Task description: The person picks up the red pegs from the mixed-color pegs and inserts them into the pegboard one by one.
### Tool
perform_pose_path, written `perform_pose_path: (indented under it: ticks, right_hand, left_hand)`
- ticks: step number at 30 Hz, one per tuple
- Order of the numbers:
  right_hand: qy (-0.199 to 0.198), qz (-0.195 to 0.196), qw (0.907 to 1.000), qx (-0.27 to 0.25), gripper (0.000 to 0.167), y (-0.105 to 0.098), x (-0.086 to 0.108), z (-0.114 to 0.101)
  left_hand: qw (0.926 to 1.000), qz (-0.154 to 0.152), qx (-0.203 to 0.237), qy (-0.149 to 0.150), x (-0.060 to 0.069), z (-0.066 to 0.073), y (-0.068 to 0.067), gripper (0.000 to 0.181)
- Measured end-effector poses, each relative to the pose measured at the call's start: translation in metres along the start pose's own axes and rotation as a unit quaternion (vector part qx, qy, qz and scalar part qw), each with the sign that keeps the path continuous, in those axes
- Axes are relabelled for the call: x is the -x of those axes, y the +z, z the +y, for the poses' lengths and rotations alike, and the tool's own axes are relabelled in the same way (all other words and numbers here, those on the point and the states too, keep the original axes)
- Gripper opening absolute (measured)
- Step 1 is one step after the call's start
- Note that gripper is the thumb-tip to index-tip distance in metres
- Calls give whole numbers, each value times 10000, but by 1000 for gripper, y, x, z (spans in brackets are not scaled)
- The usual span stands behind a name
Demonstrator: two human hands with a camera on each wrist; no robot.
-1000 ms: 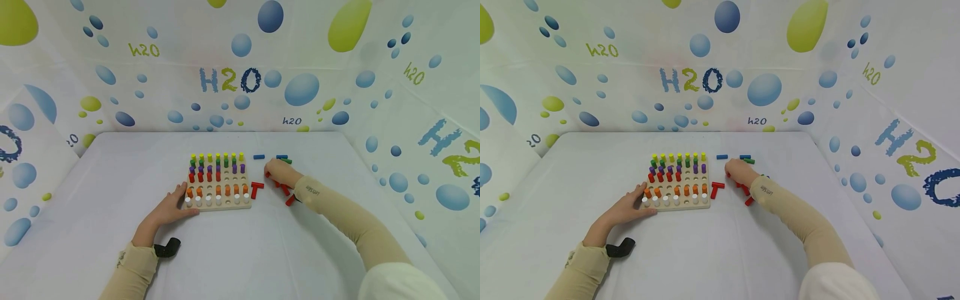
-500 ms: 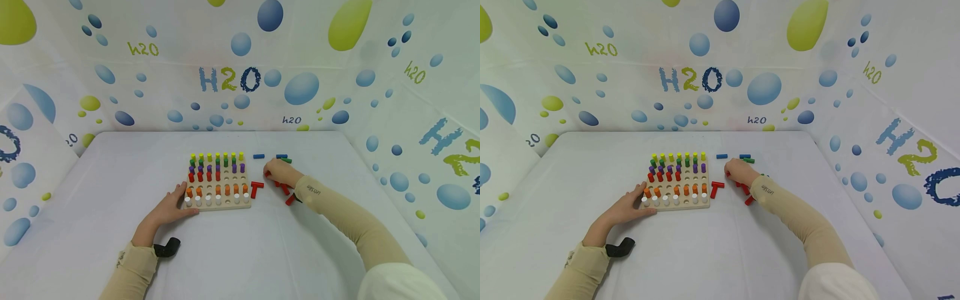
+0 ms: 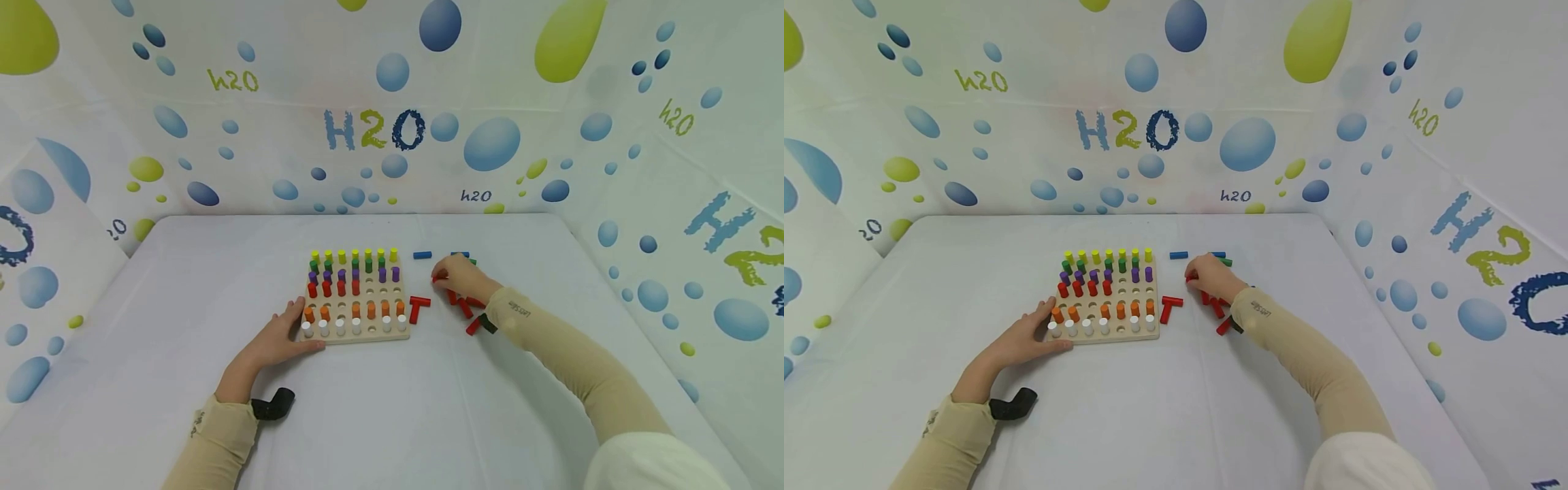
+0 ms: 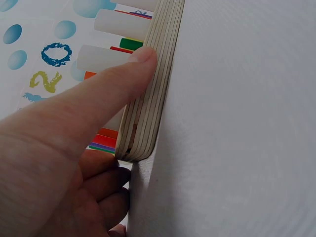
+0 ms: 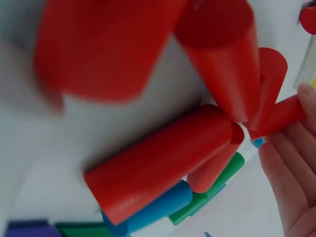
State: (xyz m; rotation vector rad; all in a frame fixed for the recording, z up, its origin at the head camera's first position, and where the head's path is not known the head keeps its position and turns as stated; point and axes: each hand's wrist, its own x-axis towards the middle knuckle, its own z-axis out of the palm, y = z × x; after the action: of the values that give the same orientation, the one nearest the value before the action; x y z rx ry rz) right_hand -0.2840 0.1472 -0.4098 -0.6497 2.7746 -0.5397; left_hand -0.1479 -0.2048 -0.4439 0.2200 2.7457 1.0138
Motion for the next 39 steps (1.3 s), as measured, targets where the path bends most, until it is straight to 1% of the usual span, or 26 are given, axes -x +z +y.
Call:
perform_pose_path:
  ticks: [3, 7, 11, 16, 19, 23, 26, 28, 31, 35, 39]
  right_hand:
    - [96, 192, 9984, -525, 22, 2, -1, 4]
    - [252, 422, 9927, -1103, 22, 4, -2, 9]
    - [550, 631, 9820, -1694, 23, 6, -4, 11]
    - [800, 917, 9659, -2286, 24, 7, -2, 7]
    - [759, 1028, 9605, -2473, 25, 7, 1, 0]
    - [640, 1097, 9506, -2832, 28, 7, 4, -11]
    - [676, 1114, 9410, -3123, 27, 8, 4, -17]
    - [688, 1101, 9379, -3218, 26, 9, 3, -20]
    - [633, 1069, 9370, -3266, 25, 11, 2, -24]
    - [547, 1052, 9389, -3230, 26, 14, 0, -29]
    - [529, 1021, 9346, -3365, 26, 17, -3, -36]
  left_hand:
    - [10000, -17, 22, -22, 0, 0, 0, 107]
    - [10000, -31, 57, -48, -1, 1, 0, 107]
    - [10000, -21, -15, -56, -1, 0, 0, 107]
    - [10000, 20, -34, -15, 0, 2, 0, 106]
    - [10000, 18, -27, -8, 0, 2, 0, 106]
    - [10000, -8, -26, -43, 0, 1, 0, 106]
    - [10000, -28, -14, -65, -1, 1, 0, 107]
    - [10000, -40, -12, -75, -1, 1, -1, 107]
    - [9999, -60, 5, -89, -1, 2, -1, 107]
    - [9999, -60, -21, -102, 1, 3, -1, 106]
    - [9999, -60, -9, -109, 1, 4, -1, 107]
